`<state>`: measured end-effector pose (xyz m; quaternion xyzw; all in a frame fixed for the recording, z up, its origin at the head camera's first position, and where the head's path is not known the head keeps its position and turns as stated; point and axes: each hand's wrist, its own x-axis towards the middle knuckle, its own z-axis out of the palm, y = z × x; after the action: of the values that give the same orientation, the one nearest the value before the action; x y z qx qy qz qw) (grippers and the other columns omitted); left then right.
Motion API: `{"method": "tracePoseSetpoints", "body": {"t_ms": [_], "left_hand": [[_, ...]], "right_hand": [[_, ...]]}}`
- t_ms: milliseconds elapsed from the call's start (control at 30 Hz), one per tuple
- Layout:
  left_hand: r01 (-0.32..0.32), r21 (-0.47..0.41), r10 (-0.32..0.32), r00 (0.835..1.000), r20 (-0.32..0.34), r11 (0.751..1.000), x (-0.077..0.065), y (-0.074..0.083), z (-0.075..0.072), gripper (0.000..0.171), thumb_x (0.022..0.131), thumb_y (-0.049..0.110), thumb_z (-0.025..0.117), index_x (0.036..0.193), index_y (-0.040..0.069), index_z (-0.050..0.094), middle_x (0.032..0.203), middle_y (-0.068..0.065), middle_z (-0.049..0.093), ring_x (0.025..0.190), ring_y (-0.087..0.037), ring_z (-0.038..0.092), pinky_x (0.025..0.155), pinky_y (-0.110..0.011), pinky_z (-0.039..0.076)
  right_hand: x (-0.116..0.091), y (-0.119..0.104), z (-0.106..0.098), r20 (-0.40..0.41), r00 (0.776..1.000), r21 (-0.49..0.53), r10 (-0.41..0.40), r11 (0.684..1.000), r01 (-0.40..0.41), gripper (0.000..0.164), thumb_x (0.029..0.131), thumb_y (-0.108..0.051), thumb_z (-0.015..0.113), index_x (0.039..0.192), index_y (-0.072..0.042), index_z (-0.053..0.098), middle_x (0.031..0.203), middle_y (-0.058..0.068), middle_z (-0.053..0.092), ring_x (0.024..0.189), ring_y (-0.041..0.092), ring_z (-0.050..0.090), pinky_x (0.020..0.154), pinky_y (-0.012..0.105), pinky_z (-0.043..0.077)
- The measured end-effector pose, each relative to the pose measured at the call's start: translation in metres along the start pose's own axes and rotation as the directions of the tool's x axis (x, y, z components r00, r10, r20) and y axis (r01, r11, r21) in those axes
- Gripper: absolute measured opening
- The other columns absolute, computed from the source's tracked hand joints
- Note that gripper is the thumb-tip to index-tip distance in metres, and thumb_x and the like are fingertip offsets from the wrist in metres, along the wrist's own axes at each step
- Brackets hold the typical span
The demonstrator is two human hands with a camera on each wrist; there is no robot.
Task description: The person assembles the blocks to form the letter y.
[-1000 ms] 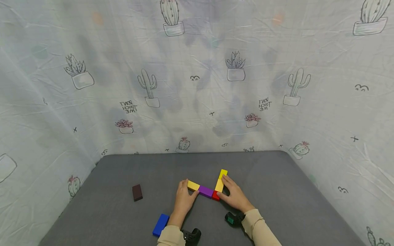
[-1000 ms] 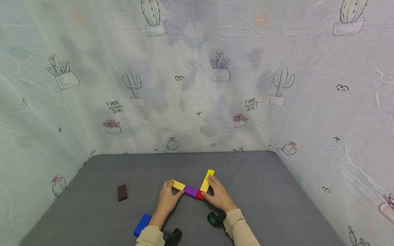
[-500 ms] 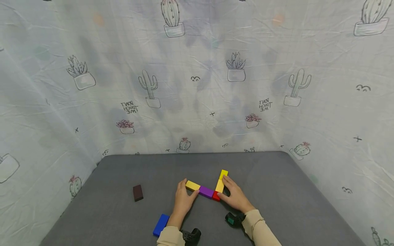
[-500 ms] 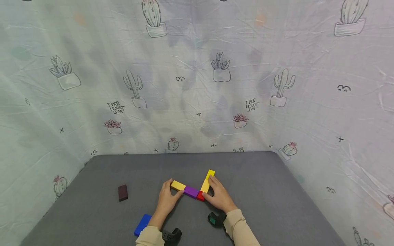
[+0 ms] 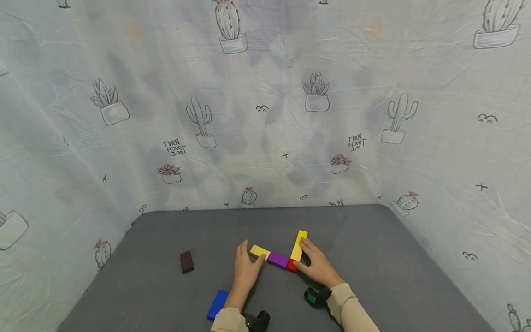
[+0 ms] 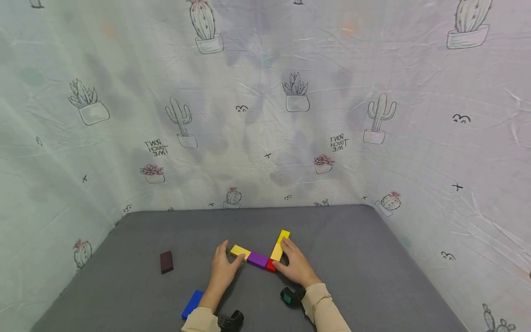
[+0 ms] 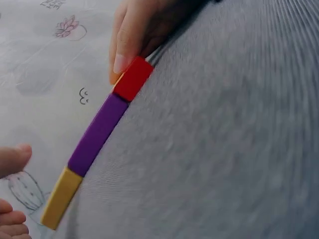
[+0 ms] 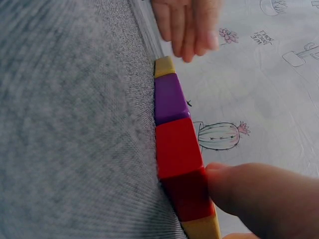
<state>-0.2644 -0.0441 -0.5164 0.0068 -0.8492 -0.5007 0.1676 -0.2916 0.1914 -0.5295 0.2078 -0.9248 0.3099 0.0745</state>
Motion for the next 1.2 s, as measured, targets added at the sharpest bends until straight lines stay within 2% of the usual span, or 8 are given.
{"method": "tracePoseSetpoints", "body": {"t_ms": [100, 233, 400, 500, 700, 967, 1100, 1200], "left_hand": [[-0.023, 0.021, 0.023, 1.000, 0.003, 1.000, -0.001, 0.006, -0.006, 0.070, 0.085, 0.021, 0.072, 0.137, -0.009, 0.038, 0.137, -0.029, 0.041, 0.124, -0.046, 0.044, 0.099, -0.058, 0.040], [-0.050, 0.057, 0.048, 0.998, 0.042, 0.997, -0.002, 0.014, -0.015, 0.068, 0.086, 0.022, 0.071, 0.137, -0.010, 0.038, 0.137, -0.030, 0.041, 0.124, -0.047, 0.043, 0.099, -0.058, 0.040], [-0.061, 0.082, 0.051, 0.992, 0.119, 0.995, -0.005, 0.018, -0.027, 0.069, 0.087, 0.022, 0.068, 0.139, -0.010, 0.036, 0.137, -0.029, 0.043, 0.125, -0.048, 0.042, 0.099, -0.060, 0.038], [-0.070, 0.090, 0.052, 0.981, 0.185, 0.994, -0.008, 0.014, -0.037, 0.069, 0.088, 0.025, 0.067, 0.139, -0.009, 0.036, 0.136, -0.027, 0.047, 0.126, -0.045, 0.043, 0.100, -0.060, 0.038], [-0.088, 0.036, 0.070, 0.937, 0.342, 0.996, -0.008, -0.004, -0.061, 0.062, 0.090, 0.033, 0.064, 0.137, -0.003, 0.044, 0.136, -0.022, 0.051, 0.126, -0.039, 0.047, 0.101, -0.056, 0.039], [-0.063, -0.001, 0.057, 0.895, 0.443, 0.998, -0.016, -0.030, -0.099, 0.056, 0.092, 0.033, 0.062, 0.134, -0.001, 0.048, 0.134, -0.018, 0.054, 0.126, -0.038, 0.048, 0.103, -0.058, 0.036], [-0.077, -0.017, 0.075, 0.857, 0.509, 0.997, -0.027, -0.041, -0.116, 0.052, 0.093, 0.034, 0.060, 0.132, 0.001, 0.051, 0.130, -0.013, 0.058, 0.126, -0.037, 0.048, 0.104, -0.057, 0.034], [-0.069, -0.045, 0.082, 0.825, 0.559, 0.997, -0.037, -0.048, -0.125, 0.048, 0.094, 0.032, 0.058, 0.132, 0.004, 0.052, 0.129, -0.010, 0.059, 0.127, -0.036, 0.047, 0.106, -0.043, 0.038]], "right_hand": [[0.000, 0.000, 0.000, -0.002, 1.000, -0.001, -0.012, 1.000, 0.012, 0.074, 0.088, -0.043, 0.063, 0.141, 0.003, 0.040, 0.150, 0.017, 0.036, 0.140, 0.037, 0.029, 0.109, 0.056, 0.030], [0.001, 0.001, -0.001, -0.006, 1.000, 0.010, -0.012, 1.000, 0.012, 0.074, 0.088, -0.042, 0.063, 0.141, 0.005, 0.040, 0.149, 0.019, 0.036, 0.139, 0.038, 0.029, 0.108, 0.057, 0.030], [0.001, 0.001, -0.001, 0.006, 1.000, 0.007, 0.002, 1.000, -0.003, 0.074, 0.088, -0.043, 0.062, 0.142, 0.003, 0.039, 0.150, 0.017, 0.035, 0.140, 0.037, 0.028, 0.110, 0.056, 0.028], [0.001, 0.001, -0.001, 0.013, 1.000, -0.004, -0.001, 1.000, 0.002, 0.075, 0.088, -0.044, 0.062, 0.142, 0.003, 0.039, 0.150, 0.018, 0.035, 0.140, 0.037, 0.028, 0.109, 0.057, 0.029], [0.000, 0.001, -0.001, 0.013, 1.000, 0.015, -0.007, 1.000, 0.007, 0.074, 0.089, -0.044, 0.061, 0.142, 0.003, 0.039, 0.151, 0.018, 0.033, 0.140, 0.038, 0.028, 0.109, 0.057, 0.029], [0.000, 0.001, -0.001, -0.007, 1.000, 0.001, -0.021, 1.000, 0.021, 0.074, 0.088, -0.044, 0.062, 0.141, 0.003, 0.040, 0.150, 0.018, 0.035, 0.139, 0.038, 0.029, 0.108, 0.057, 0.030], [0.000, 0.001, -0.001, -0.013, 1.000, 0.016, -0.023, 1.000, 0.023, 0.074, 0.087, -0.043, 0.063, 0.141, 0.003, 0.040, 0.149, 0.018, 0.036, 0.139, 0.038, 0.030, 0.108, 0.057, 0.030], [0.000, 0.000, -0.001, -0.001, 1.000, 0.016, -0.012, 1.000, 0.012, 0.075, 0.088, -0.043, 0.063, 0.142, 0.002, 0.039, 0.150, 0.017, 0.034, 0.140, 0.036, 0.028, 0.109, 0.056, 0.029]]}}
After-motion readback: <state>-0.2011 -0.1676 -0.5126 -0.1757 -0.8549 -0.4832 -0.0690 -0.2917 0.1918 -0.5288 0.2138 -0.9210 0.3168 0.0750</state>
